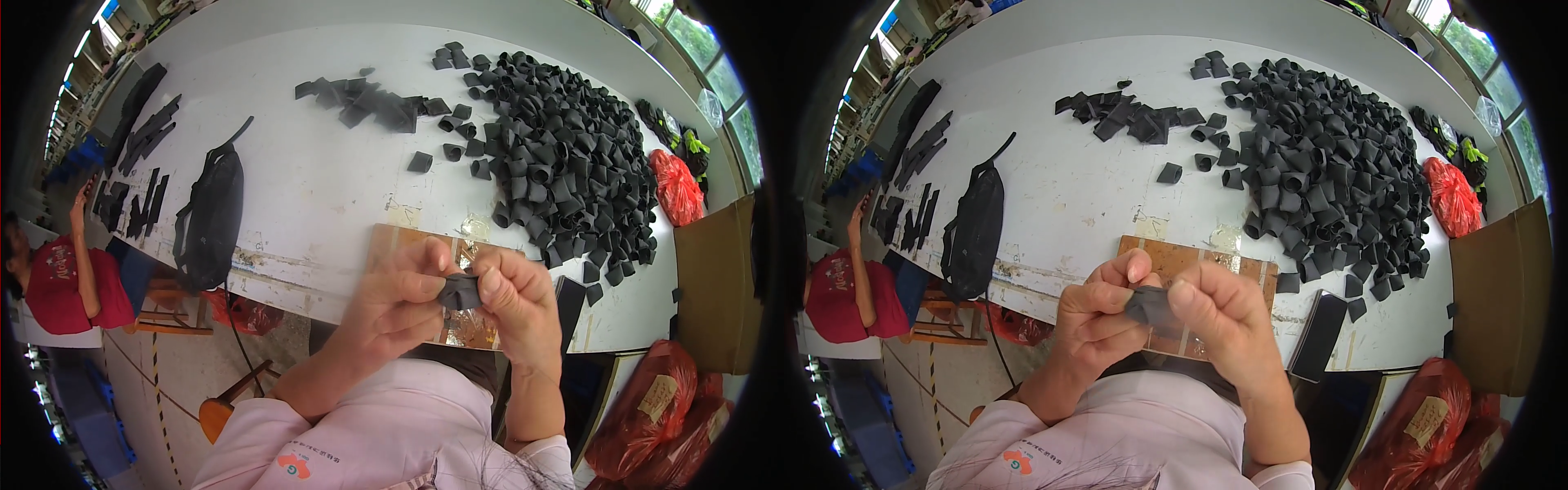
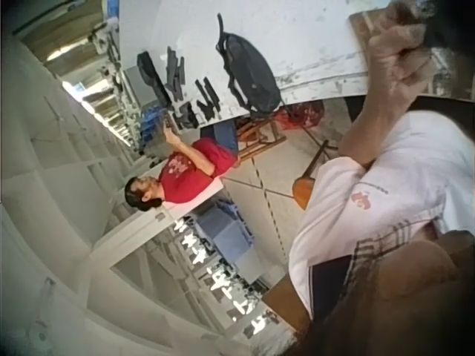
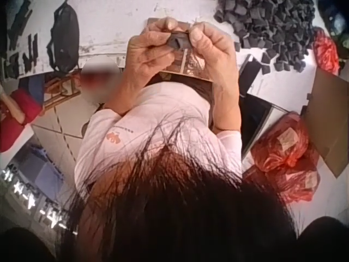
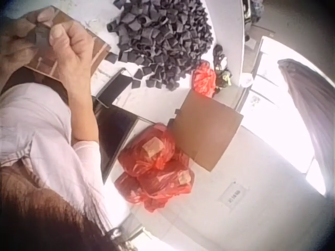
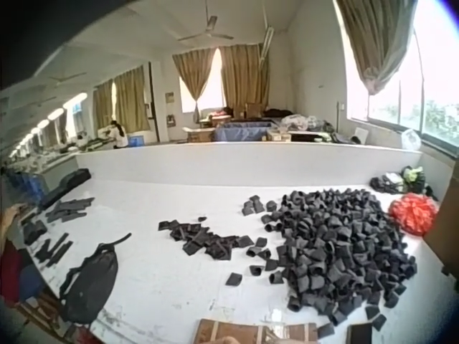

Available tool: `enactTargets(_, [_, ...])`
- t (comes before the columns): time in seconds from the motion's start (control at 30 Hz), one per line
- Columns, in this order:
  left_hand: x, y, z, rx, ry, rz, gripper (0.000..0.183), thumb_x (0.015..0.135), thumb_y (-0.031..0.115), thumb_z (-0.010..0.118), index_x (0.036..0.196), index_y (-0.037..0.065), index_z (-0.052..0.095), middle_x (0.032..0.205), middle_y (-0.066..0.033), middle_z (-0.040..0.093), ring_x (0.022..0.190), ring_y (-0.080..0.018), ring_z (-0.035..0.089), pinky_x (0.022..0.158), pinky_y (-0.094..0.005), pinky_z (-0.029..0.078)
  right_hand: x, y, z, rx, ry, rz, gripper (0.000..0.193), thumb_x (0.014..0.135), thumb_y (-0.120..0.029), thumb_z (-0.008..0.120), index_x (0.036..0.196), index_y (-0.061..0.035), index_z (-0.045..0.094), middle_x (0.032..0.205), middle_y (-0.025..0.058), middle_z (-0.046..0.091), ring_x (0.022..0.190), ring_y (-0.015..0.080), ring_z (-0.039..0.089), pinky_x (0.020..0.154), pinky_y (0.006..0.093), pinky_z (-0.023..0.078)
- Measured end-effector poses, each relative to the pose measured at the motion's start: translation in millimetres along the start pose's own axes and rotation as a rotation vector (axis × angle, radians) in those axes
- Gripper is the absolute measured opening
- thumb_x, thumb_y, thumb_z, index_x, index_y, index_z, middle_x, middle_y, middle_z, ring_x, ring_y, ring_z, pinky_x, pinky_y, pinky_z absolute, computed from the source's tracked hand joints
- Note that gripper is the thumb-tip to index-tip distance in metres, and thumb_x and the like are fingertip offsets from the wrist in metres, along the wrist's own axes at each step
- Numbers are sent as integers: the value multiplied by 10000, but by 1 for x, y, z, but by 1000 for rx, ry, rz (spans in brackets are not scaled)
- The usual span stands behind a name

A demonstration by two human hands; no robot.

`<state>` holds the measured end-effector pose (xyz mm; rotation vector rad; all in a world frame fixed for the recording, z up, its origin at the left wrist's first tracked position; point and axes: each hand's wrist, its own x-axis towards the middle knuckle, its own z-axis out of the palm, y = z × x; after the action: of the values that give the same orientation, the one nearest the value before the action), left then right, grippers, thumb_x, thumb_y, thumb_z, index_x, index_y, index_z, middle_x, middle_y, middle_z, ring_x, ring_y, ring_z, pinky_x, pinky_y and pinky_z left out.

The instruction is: Applying glue to small black rubber components using a brush on an assembly line.

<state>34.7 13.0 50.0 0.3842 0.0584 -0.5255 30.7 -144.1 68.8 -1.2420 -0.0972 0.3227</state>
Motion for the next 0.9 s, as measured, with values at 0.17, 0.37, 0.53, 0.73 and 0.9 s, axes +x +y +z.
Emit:
enactTargets(0.17, [7, -5, -25, -5, 71, -96, 146, 852, 37, 499, 997, 17, 493, 653, -23, 512, 328, -11, 285, 306, -176, 208, 21, 42, -25, 139, -119, 120, 242, 878, -261, 543, 721, -77, 530, 608, -97, 404, 537, -3, 301, 458, 171, 230])
enactTargets(0.37, [7, -12, -1, 884, 157, 463, 270, 837, 54, 555, 1091, -13, 492, 759, -46, 572, 622, -79, 526, 506, -172, 388, 8, 40, -20, -388, 157, -203, 201, 830, -212, 595, 835, -18, 545, 696, -3, 474, 579, 82, 414, 514, 215, 340])
enactTargets(0.53, [14, 1, -1, 1422, -243, 744, 191, 826, 19, 554, 1009, -29, 530, 873, -108, 573, 824, -178, 551, 753, -277, 441, -7, 31, -11, -853, 283, -667, 456, 618, -170, 749, 988, 6, 549, 876, 118, 534, 681, 228, 530, 582, 301, 442])
enactTargets(0.73, [8, -17, 1, 884, 117, 820, 69, 869, 62, 515, 887, -4, 507, 855, -95, 536, 803, -161, 500, 780, -286, 412, 0, 28, 2, -956, 301, -808, 385, 589, -69, 742, 931, 6, 581, 796, 105, 537, 641, 225, 513, 498, 297, 417])
enactTargets(0.9, [6, -20, 2, 660, 182, 694, 84, 893, 86, 486, 916, 5, 491, 861, -88, 518, 822, -153, 473, 789, -285, 390, 5, 20, 0, -1110, 341, -944, 275, 563, 4, 685, 823, 21, 599, 728, 87, 516, 571, 201, 472, 462, 288, 382])
